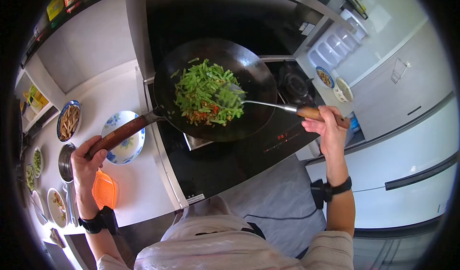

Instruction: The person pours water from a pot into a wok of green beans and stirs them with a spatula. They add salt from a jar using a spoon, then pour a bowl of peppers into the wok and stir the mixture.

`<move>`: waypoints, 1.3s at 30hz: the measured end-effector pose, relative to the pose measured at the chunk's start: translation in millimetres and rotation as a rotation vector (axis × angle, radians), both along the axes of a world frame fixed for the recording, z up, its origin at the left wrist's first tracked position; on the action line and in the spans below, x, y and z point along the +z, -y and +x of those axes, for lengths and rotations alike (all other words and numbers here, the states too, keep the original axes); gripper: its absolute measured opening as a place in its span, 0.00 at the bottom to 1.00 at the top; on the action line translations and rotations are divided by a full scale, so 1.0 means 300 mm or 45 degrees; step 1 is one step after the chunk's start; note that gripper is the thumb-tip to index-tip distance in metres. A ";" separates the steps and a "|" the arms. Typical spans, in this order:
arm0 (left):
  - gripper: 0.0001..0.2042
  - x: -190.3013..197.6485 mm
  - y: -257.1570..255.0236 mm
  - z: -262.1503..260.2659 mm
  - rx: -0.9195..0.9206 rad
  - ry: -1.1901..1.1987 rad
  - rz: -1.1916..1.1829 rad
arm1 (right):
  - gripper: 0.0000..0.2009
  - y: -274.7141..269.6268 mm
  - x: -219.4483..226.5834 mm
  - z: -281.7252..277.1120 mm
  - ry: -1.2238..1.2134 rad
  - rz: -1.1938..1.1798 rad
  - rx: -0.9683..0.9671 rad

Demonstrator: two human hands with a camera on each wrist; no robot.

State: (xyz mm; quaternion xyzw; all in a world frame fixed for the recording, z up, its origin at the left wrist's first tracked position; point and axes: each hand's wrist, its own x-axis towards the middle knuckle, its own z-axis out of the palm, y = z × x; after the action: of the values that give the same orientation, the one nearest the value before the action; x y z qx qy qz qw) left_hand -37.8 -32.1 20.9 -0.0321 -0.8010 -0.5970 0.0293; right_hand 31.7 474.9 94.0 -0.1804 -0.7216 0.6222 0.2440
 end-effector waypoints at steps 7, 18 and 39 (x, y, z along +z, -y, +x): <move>0.18 0.005 -0.007 0.012 -0.020 -0.026 -0.014 | 0.13 0.043 0.058 -0.105 -0.059 0.083 0.073; 0.17 0.012 -0.013 0.012 -0.016 -0.049 -0.063 | 0.15 -0.008 0.238 -0.285 0.349 0.034 0.268; 0.18 0.018 -0.017 0.009 -0.010 -0.030 -0.061 | 0.09 0.060 0.239 -0.302 -0.123 0.410 0.493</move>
State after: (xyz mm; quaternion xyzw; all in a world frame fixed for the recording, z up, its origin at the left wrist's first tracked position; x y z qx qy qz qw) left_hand -35.2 -27.1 26.5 -0.0431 -0.8146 -0.5773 0.0356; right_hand -58.8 456.7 165.5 0.0323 -0.8201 0.5422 0.1802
